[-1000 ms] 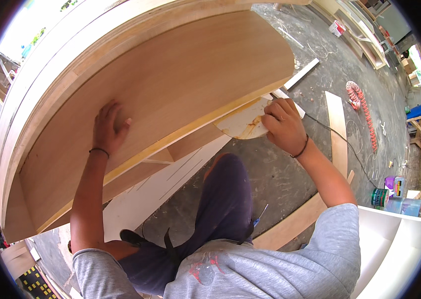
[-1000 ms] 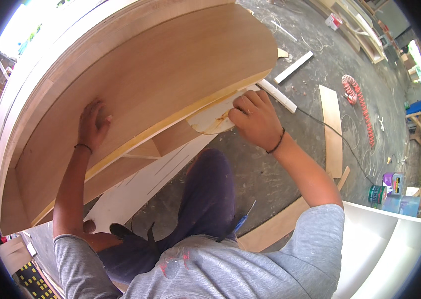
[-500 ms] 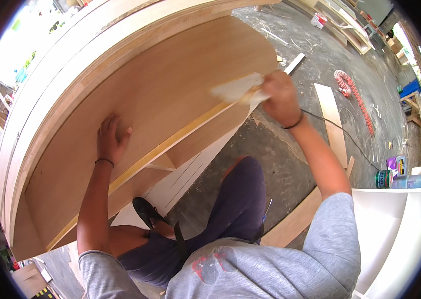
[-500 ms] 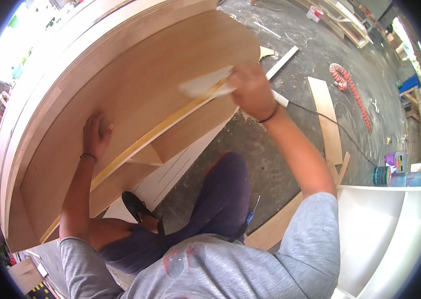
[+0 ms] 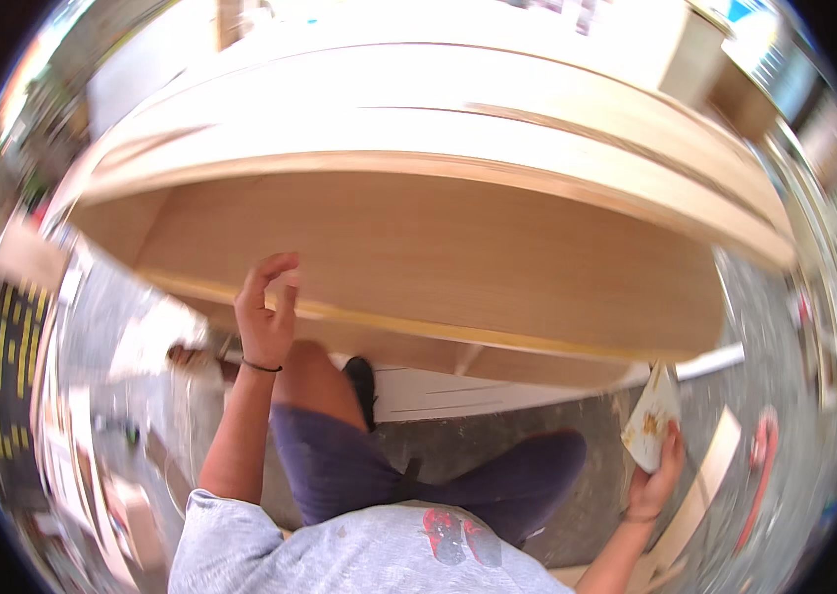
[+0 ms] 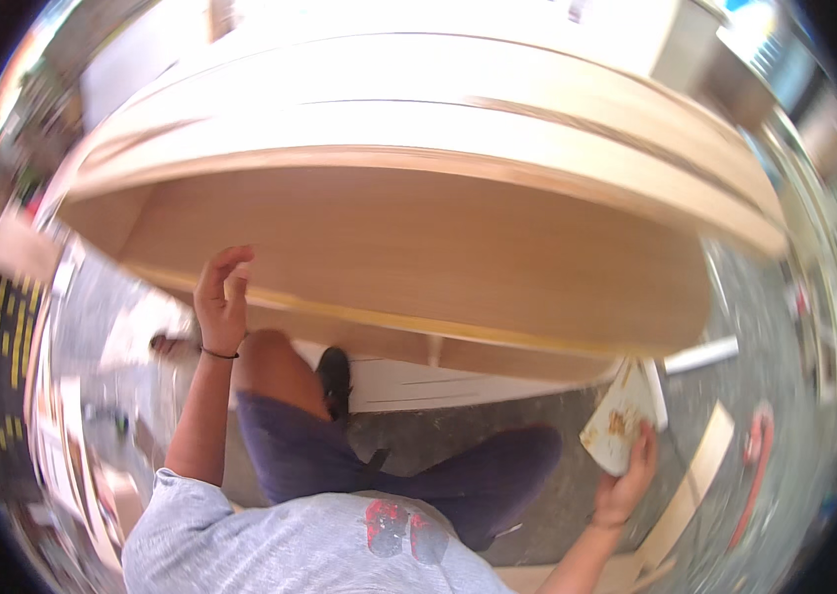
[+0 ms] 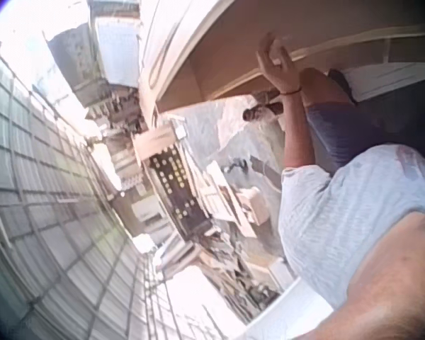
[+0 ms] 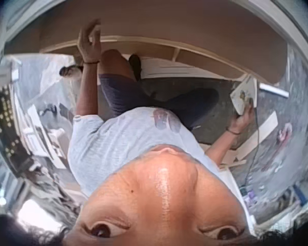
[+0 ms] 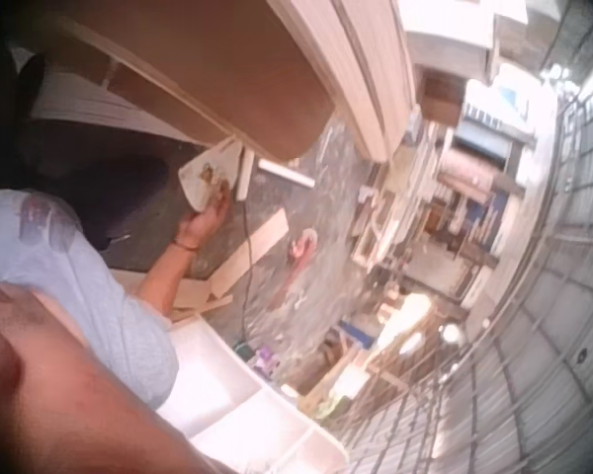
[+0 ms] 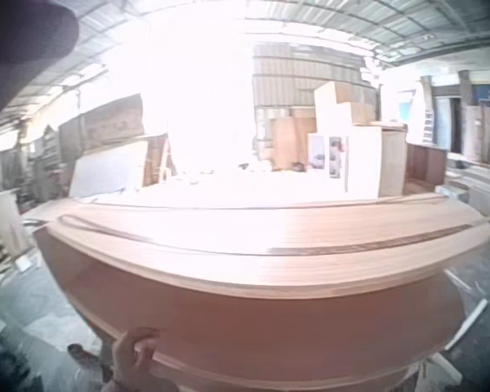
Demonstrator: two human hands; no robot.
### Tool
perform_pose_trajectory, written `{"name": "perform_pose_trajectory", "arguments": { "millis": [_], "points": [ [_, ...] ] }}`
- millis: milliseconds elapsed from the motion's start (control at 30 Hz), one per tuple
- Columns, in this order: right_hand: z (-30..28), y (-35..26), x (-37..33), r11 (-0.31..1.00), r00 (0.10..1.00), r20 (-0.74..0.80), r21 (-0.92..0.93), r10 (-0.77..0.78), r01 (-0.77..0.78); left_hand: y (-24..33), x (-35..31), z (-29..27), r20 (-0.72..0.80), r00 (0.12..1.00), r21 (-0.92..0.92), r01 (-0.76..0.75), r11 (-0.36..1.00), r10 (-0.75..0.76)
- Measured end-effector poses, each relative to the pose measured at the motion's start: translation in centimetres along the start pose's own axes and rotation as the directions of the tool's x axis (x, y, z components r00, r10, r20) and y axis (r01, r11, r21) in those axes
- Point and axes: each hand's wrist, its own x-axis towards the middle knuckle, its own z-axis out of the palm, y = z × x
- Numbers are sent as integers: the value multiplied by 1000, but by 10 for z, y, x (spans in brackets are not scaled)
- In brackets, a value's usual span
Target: The person applies adhesive to the edge of a curved wooden shelf unit using a spatula, then measures the edge with a tape measure and manually applies a thin flexible wood strip to the glued surface.
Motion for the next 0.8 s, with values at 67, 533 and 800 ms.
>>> {"name": "perform_pose_trajectory", "arguments": {
  "millis": [67,533,800],
  "points": [
    [6,30,-3,920,922,337,265,192,-289,-26,-52,-59,-345,923,-73,152,986,-168],
    [12,146,13,585,433,706,32,561,-810,-265,-255,-187,-811,135,51,986,162,-569],
    [61,99,-40,756,562,508,-492,652,-432,-319,-189,-179,-884,51,-86,960,268,-464]
  ]
}}
